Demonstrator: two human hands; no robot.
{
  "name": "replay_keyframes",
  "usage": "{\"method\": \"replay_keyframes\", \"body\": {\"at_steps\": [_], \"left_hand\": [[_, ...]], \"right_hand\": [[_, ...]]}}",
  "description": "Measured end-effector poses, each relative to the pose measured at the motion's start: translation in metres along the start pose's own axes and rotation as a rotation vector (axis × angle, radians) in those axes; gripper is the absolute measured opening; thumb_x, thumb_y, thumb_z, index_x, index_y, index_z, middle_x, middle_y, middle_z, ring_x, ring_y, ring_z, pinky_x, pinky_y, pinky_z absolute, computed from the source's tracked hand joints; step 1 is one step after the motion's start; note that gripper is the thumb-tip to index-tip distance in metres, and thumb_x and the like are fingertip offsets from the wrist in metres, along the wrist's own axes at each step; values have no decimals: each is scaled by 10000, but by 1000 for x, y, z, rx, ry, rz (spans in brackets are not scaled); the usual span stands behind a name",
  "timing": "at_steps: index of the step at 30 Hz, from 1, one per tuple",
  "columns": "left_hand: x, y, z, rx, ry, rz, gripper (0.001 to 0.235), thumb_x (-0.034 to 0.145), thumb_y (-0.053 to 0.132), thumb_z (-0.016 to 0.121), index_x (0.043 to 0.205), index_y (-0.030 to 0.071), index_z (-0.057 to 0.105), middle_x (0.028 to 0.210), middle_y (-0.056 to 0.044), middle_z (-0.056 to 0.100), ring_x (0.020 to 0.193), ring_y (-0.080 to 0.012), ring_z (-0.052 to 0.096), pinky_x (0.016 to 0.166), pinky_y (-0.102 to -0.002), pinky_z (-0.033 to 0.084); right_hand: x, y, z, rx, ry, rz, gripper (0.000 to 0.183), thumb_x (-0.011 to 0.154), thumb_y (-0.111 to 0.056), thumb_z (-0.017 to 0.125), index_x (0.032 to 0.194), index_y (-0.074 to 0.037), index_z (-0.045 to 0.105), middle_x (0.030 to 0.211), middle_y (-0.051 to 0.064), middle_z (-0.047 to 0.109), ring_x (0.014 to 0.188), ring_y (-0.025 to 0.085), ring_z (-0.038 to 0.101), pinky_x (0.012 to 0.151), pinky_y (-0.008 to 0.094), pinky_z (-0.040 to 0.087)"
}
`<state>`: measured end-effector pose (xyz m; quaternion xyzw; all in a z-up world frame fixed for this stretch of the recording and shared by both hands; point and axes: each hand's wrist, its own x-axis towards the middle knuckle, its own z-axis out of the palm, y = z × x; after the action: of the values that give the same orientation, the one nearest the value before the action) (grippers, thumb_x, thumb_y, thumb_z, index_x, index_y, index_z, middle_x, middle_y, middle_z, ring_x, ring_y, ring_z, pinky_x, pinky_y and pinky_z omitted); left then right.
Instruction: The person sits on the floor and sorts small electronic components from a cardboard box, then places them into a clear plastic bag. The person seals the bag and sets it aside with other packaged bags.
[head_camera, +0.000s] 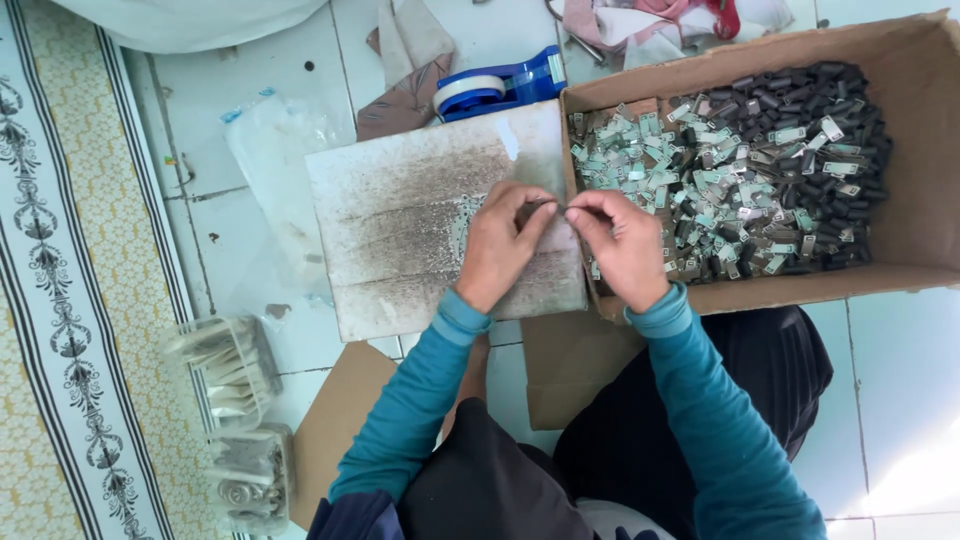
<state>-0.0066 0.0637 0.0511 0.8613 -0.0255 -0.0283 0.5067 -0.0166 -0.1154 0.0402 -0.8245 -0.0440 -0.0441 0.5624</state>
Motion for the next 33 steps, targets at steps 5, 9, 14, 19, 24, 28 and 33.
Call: {"method": "replay_keyframes", "body": {"at_steps": [5,9,14,19,24,28,33], "left_hand": [[-35,4,-72,143,25,-128,227,994,221,692,1179,90,715,1161,-150,633,1062,-379,669,797,-463,600],[-37,8,-103,237,19,-163,365,1026,175,642,1348,6,616,1284,-262,547,1275,-487,544,957,-546,535],[-25,0,-75,116,29,-25,291,1004,124,656,1289,70,677,1187,-190,657,1090,-399,689,877,-488,592],[3,-3,5,60,-26,200,253,987,119,651,1229,147,722,1120,-93,719,1042,-312,746,881,-394,617],[25,-12,83,28,-286,310,270,954,20,634,1204,89,706,1073,-166,698,1005,-394,736,884,-466,630],[31,-44,111,147,-272,372,255,932,-5,622,1147,104,707,1014,-102,683,976,-354,737,827,-410,627],[41,-34,91,-110,-208,290,247,1009,10,567,1229,69,662,1044,-124,659,998,-367,717,830,-436,628]], "right_hand": [[-5,-18,59,-49,-89,-132,98,933,-93,797,1028,-115,789,878,92,757,824,273,718,692,366,571],[-5,-4,74,-108,-89,-194,131,963,-26,749,1068,-95,783,938,109,721,899,318,711,742,401,587],[6,4,7,-137,-32,-89,144,1006,18,744,1115,-65,788,935,153,719,852,276,684,727,383,555],[18,75,-73,-253,21,-2,128,1059,-6,767,1168,-69,790,963,158,701,880,260,677,751,400,536],[-1,138,-92,-514,-207,107,529,756,-290,938,1224,-170,724,937,143,632,949,408,677,852,534,554],[-3,95,-74,-640,-439,425,790,700,-393,925,1374,-280,527,1251,151,508,1185,476,611,1010,650,511],[8,107,-73,-722,-486,285,652,743,-327,904,1287,-234,557,1160,129,536,1161,434,611,924,622,533]]}}
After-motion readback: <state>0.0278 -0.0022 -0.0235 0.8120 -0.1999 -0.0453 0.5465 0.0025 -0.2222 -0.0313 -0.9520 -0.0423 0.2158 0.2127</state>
